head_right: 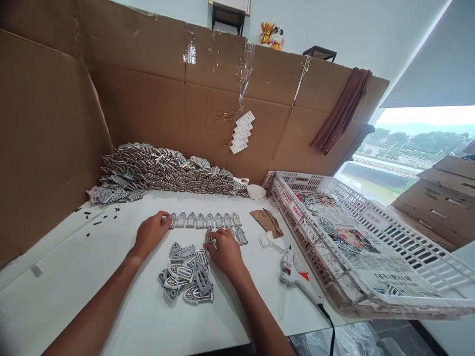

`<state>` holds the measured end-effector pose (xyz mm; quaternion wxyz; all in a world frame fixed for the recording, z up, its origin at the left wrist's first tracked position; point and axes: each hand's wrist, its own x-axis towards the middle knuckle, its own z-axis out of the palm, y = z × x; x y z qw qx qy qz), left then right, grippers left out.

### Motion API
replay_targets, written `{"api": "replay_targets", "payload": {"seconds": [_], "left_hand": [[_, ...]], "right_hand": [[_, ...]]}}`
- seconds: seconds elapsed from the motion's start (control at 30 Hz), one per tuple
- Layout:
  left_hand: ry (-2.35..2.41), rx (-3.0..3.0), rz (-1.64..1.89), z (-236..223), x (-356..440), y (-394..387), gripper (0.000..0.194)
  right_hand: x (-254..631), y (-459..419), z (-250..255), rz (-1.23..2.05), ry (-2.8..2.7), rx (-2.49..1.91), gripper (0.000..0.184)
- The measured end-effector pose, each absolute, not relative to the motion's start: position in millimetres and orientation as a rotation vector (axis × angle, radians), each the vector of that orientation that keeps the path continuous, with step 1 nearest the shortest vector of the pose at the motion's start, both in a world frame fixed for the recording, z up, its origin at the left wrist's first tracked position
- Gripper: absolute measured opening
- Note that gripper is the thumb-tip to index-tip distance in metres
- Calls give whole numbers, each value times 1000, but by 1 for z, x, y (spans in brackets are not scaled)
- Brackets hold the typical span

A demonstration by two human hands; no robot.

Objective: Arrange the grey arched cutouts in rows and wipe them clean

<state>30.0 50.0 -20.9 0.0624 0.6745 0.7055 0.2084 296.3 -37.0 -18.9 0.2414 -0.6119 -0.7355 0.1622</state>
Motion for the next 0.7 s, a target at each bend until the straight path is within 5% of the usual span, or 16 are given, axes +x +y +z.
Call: {"api": "replay_targets", "payload": {"seconds": [0.47,0.7], "left_hand": [[2130,2010,605,-19,30,51,29],[2132,2009,625,-19,30,53,30]], "right_hand": [[287,-38,8,336,-2138,-1558,30],[259,-21,9,742,-2316,-1002,48]]}}
